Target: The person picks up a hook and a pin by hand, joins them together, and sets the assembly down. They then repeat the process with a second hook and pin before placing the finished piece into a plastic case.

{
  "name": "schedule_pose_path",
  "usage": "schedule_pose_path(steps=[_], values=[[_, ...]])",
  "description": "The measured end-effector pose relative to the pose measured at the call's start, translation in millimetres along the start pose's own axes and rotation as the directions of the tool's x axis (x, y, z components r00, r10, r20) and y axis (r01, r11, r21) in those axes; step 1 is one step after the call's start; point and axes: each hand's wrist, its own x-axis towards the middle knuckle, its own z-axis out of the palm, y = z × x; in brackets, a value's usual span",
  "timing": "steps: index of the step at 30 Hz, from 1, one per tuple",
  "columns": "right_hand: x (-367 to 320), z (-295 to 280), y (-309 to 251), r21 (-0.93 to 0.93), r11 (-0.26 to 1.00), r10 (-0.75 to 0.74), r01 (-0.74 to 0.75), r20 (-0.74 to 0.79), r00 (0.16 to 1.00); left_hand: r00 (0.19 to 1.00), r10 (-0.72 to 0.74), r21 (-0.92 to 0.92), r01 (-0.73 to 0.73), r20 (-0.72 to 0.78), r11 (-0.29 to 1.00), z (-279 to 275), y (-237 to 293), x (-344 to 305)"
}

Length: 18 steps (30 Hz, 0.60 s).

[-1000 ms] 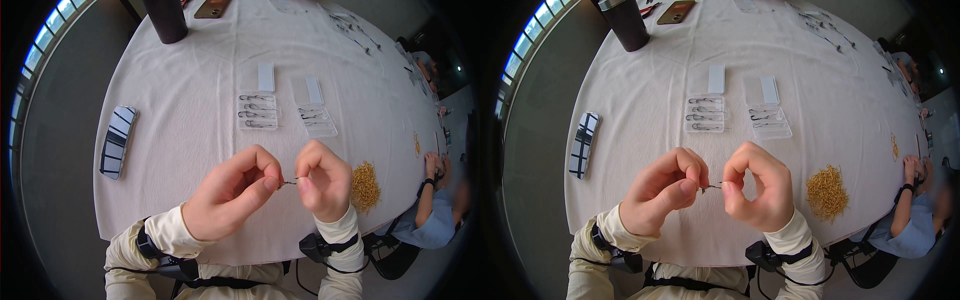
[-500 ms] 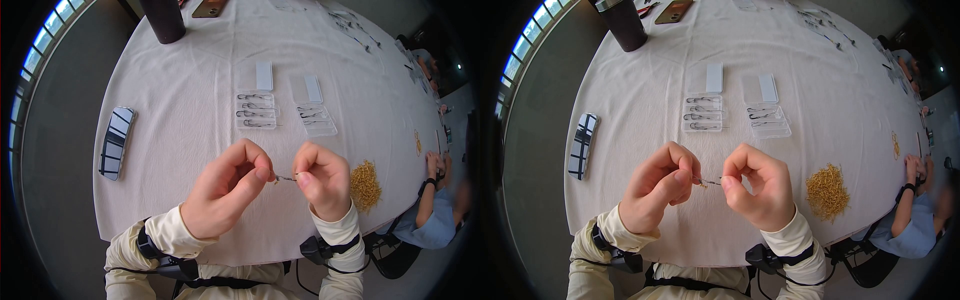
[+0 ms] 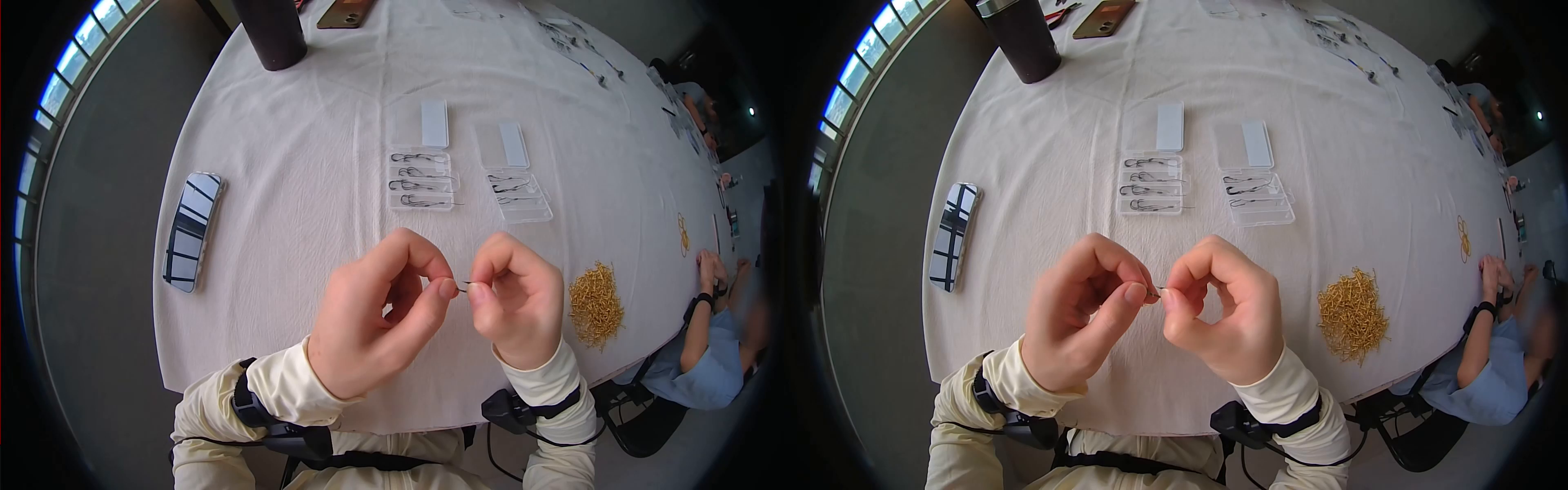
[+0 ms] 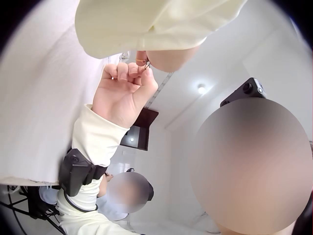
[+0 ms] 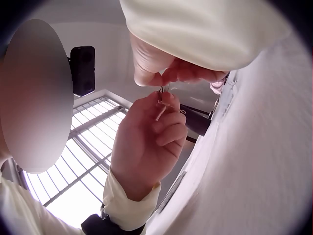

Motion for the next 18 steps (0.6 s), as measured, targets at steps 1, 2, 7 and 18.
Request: schedule_pose_path(steps=[1,2,7,18], values=[[0,0,1,0.0,1.0,0.0,0.0,0.0,1.0,1.0,-0.001,-0.009,0.001,-0.005,1.0,0,0,0],[1,1,1,-0.063,0.996,-0.059,0.058,-0.013,0.998,1.0,-0.002,-0.018,0.002,-0.01,1.0,1,0,0],[3,1,0,-0.222,0.957,-0.199,0.189,-0.023,0.98,0.986,0.121,-0.056,-0.128,-0.115,0.99,6,-9,3],[4,1,-4,-0.257,0.934,-0.258,0.248,-0.007,0.966,0.981,0.136,-0.072,-0.147,-0.141,0.986,3,-8,4]])
